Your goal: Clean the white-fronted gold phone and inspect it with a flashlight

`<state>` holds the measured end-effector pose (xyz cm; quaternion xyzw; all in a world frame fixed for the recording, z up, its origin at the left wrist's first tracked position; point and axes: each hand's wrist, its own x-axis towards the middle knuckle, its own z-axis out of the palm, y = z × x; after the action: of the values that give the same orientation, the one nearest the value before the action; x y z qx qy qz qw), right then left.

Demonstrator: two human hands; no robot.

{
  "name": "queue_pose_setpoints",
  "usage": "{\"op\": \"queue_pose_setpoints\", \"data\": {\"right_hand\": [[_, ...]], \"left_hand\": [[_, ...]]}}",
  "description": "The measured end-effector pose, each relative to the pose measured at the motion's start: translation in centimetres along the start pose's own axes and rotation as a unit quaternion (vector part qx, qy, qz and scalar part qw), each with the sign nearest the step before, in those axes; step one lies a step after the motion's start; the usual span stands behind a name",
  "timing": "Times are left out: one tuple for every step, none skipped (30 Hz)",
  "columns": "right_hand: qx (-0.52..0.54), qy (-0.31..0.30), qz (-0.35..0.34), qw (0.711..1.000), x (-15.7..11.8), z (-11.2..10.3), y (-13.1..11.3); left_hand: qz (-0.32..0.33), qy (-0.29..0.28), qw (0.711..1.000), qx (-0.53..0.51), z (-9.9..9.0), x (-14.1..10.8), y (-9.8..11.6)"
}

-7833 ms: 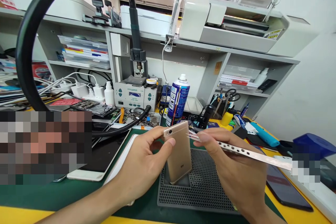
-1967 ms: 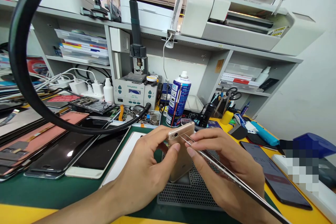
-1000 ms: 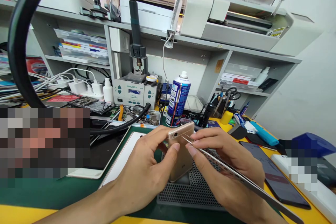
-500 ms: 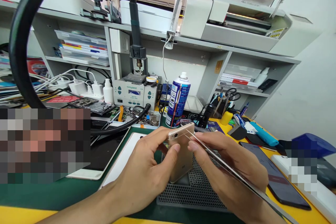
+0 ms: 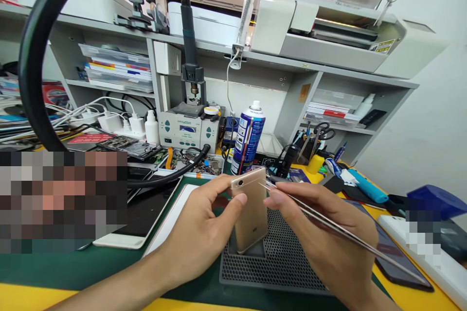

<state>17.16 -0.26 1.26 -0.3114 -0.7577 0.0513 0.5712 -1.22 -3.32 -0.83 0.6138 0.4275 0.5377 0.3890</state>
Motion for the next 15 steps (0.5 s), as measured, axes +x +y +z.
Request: {"op": "queue_pose_setpoints", "data": {"right_hand": [[0.001, -0.006, 0.001, 1.0, 0.09, -0.09, 0.04], [0.003, -0.014, -0.004, 1.0, 0.18, -0.18, 0.07], [0.006, -0.023, -0.011, 1.0, 0.26, -0.26, 0.07], [0.01, -0.03, -0.017, 0.999, 0.32, -0.32, 0.07], [0.013, -0.036, -0.02, 0.999, 0.35, -0.36, 0.05], [0.017, -0.042, -0.022, 0.999, 0.36, -0.38, 0.02], [0.019, -0.045, -0.024, 0.999, 0.35, -0.37, -0.02], [0.021, -0.047, -0.026, 0.998, 0.33, -0.35, -0.07], [0.021, -0.046, -0.032, 0.998, 0.31, -0.32, -0.12], [0.021, -0.042, -0.041, 0.998, 0.3, -0.27, -0.18], [0.02, -0.039, -0.052, 0.998, 0.3, -0.22, -0.24], [0.018, -0.035, -0.063, 0.997, 0.31, -0.17, -0.31], [0.015, -0.034, -0.072, 0.997, 0.32, -0.13, -0.37], [0.013, -0.034, -0.08, 0.996, 0.32, -0.09, -0.42], [0.01, -0.035, -0.085, 0.996, 0.32, -0.06, -0.46]], "left_hand": [[-0.009, 0.0, 1.0, -0.017, 0.01, 0.01, -0.01], [-0.018, -0.001, 0.999, -0.032, 0.03, 0.01, 0.0], [-0.025, 0.0, 0.999, -0.044, 0.04, -0.01, 0.02], [-0.03, -0.001, 0.998, -0.054, 0.05, -0.04, 0.05], [-0.035, -0.003, 0.998, -0.061, 0.05, -0.08, 0.07], [-0.036, -0.005, 0.997, -0.067, 0.04, -0.11, 0.09], [-0.036, -0.01, 0.997, -0.071, 0.03, -0.15, 0.1], [-0.035, -0.013, 0.997, -0.072, 0.01, -0.17, 0.09], [-0.028, -0.015, 0.997, -0.07, -0.01, -0.19, 0.06], [-0.023, -0.017, 0.997, -0.065, -0.03, -0.2, 0.03], [-0.018, -0.018, 0.998, -0.06, -0.03, -0.19, -0.01], [-0.014, -0.019, 0.998, -0.057, -0.03, -0.17, -0.06], [-0.013, -0.019, 0.998, -0.054, -0.01, -0.15, -0.1], [-0.011, -0.022, 0.998, -0.052, 0.01, -0.12, -0.15], [-0.009, -0.024, 0.998, -0.05, 0.03, -0.09, -0.2]]}}
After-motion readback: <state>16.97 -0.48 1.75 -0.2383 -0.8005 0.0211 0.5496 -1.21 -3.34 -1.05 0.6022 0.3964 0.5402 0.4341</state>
